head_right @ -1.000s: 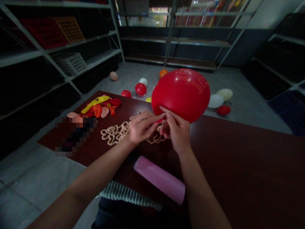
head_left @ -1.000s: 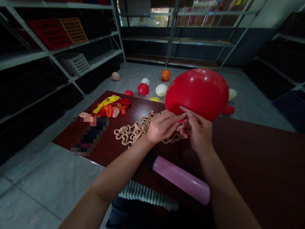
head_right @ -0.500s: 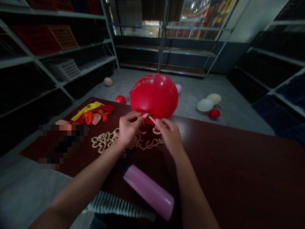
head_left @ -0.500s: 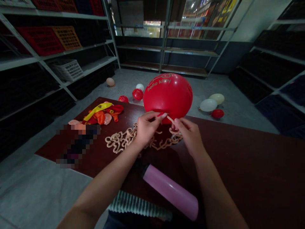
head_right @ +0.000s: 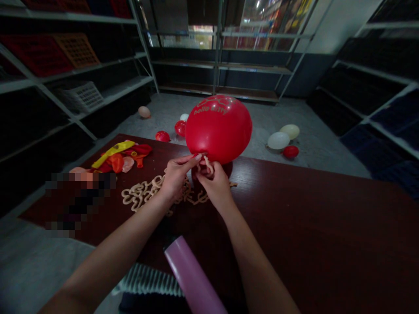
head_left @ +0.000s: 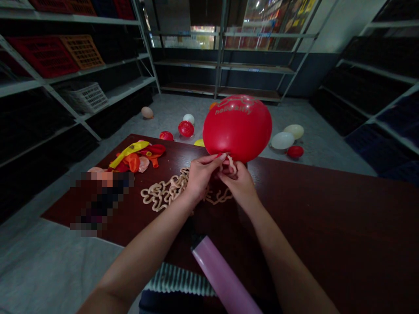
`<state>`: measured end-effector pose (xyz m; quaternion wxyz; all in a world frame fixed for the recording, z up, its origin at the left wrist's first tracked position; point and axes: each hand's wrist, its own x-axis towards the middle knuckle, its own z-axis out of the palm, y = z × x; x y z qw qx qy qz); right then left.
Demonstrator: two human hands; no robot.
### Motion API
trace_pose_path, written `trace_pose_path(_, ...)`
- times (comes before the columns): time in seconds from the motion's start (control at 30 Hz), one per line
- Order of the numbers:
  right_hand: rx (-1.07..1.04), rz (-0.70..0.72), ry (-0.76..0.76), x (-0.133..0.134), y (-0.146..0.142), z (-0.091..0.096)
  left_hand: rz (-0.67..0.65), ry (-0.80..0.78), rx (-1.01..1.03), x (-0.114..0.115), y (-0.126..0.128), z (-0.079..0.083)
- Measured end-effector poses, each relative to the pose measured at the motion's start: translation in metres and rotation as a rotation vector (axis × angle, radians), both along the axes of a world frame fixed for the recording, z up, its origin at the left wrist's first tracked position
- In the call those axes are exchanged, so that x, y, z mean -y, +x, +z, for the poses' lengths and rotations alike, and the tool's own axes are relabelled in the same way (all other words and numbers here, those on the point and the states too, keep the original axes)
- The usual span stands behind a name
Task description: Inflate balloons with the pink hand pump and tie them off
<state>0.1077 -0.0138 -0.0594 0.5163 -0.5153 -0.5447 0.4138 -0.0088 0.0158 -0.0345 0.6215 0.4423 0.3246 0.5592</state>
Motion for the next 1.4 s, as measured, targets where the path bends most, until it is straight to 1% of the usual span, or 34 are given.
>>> trace_pose_path(0.1,-0.066,0.073,-0.050,0.004,0.006,0.012,0.054,0.015,0.048,-0.005,-0.002,-0.002)
trace_pose_path(0.23,-0.063,0.217,-0.096,0.012,0.014,0.024,0.119,-0.006,0.094,-0.009,-0.004,-0.004)
trace_pose_path(0.33,-0.075,0.293,-0.143,0.014,0.015,0.025,0.179,0.006,0.055,-0.009,-0.003,-0.005)
trace_pose_path(0.53,-0.099,0.392,-0.195,0.016,0.018,0.023,0.290,0.062,-0.071,-0.011,-0.005,-0.007)
trace_pose_path(0.63,-0.136,0.460,-0.232,0.016,0.023,0.025,0.307,0.052,-0.078,-0.012,-0.006,-0.006)
trace_pose_path(0.77,-0.143,0.524,-0.271,0.018,0.034,0.029,0.288,0.014,-0.003,-0.010,-0.004,-0.005)
trace_pose_path(0.87,-0.132,0.557,-0.301,0.020,0.042,0.033,0.283,0.008,0.011,-0.010,-0.003,-0.006)
trace_pose_path(0.97,-0.118,0.547,-0.290,0.020,0.044,0.034,0.300,0.037,-0.037,-0.009,-0.003,-0.006)
trace_pose_path(1.1,-0.121,0.475,-0.283,0.016,0.035,0.028,0.341,0.129,-0.179,-0.007,-0.003,-0.005)
trace_pose_path(1.17,-0.159,0.398,-0.266,0.012,0.026,0.023,0.355,0.147,-0.227,-0.005,-0.003,-0.004)
trace_pose_path(1.23,-0.205,0.288,-0.209,0.008,0.018,0.019,0.349,0.144,-0.242,-0.001,-0.001,-0.004)
trace_pose_path(1.33,-0.305,0.145,-0.115,0.006,0.009,0.015,0.265,0.172,-0.283,0.003,0.001,-0.004)
trace_pose_path(1.4,-0.371,0.084,-0.101,0.006,0.006,0.016,0.241,0.216,-0.327,0.005,0.002,-0.004)
